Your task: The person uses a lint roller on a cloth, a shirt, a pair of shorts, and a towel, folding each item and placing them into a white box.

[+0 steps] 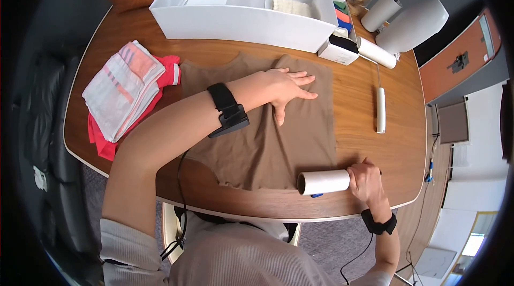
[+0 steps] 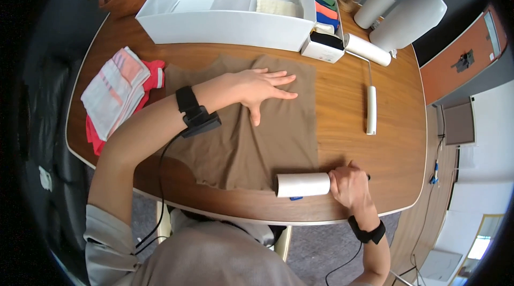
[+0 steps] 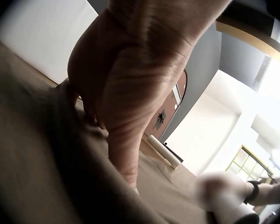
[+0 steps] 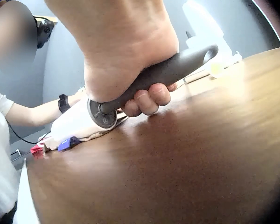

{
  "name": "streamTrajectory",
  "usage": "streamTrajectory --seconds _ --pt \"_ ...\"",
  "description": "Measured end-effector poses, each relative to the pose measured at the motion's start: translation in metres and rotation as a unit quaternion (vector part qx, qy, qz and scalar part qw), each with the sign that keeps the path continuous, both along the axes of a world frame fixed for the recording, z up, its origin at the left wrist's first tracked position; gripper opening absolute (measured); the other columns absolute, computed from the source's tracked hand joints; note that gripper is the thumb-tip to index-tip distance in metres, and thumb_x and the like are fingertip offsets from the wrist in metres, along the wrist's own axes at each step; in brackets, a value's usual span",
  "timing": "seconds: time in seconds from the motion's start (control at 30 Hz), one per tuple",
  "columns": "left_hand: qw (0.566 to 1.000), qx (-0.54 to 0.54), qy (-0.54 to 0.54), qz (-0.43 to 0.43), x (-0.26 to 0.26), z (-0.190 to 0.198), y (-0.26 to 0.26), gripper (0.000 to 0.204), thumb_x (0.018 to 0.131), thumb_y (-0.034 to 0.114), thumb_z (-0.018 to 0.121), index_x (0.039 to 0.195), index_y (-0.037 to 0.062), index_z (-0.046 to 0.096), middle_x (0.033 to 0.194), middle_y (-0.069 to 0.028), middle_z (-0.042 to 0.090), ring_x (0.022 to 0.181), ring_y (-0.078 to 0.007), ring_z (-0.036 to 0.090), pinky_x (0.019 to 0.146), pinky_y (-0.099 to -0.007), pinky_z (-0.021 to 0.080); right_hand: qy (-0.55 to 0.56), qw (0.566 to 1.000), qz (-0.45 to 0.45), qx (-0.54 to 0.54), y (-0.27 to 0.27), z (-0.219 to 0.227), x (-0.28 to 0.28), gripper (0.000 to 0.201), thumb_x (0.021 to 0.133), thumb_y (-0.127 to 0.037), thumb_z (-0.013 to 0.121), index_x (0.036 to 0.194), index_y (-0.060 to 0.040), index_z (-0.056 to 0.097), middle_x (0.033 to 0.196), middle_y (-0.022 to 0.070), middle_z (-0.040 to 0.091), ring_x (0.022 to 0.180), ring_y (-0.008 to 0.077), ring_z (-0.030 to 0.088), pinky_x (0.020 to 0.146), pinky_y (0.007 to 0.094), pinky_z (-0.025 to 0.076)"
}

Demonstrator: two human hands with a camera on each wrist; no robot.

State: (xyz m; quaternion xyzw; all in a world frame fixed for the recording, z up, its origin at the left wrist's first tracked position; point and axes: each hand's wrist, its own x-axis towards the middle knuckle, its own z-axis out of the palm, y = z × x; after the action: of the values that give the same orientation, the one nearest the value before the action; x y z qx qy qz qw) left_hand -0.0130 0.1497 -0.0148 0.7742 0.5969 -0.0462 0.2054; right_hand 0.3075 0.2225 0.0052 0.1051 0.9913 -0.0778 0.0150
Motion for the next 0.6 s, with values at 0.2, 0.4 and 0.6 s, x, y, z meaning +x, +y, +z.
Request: streamTrajectory --seconds 0.2,0.4,0.6 --pt "1.000 0.019 -0.003 0.020 0.004 -0.002 -0.005 0.106 0.045 0.039 0.081 0.136 0.0281 0.027 0.146 -0.0076 0.009 0.134 -0.0251 0.010 0.103 -0.0458 0.023 0.047 0.998 0.039 -0.028 -0.011 0.014 0.007 0.015 0.071 -0.013 0.051 0.057 -0.0068 0.052 0.054 0.0069 0.049 0.050 0.0259 0.048 0.056 0.0362 0.039" --pt "0.998 0.039 0.019 0.035 0.013 0.001 -0.001 0.095 0.057 0.052 0.072 0.136 0.0268 0.026 0.145 -0.0086 0.011 0.134 -0.0242 0.012 0.104 -0.0471 0.021 0.125 0.990 -0.038 0.051 -0.011 0.020 -0.026 0.020 0.073 -0.013 0.050 0.055 -0.0060 0.048 0.052 0.0090 0.047 0.050 0.0272 0.050 0.054 0.0364 0.039" --pt "0.889 0.067 -0.444 0.094 -0.007 -0.001 0.047 0.062 0.086 0.052 0.038 0.137 0.0179 0.027 0.142 -0.0132 0.021 0.132 -0.0287 0.016 0.106 -0.0390 0.020 0.151 0.977 -0.047 0.144 -0.014 0.010 -0.104 0.027 0.082 -0.023 0.051 0.058 -0.0094 0.051 0.054 0.0073 0.052 0.048 0.0260 0.053 0.051 0.0353 0.041"
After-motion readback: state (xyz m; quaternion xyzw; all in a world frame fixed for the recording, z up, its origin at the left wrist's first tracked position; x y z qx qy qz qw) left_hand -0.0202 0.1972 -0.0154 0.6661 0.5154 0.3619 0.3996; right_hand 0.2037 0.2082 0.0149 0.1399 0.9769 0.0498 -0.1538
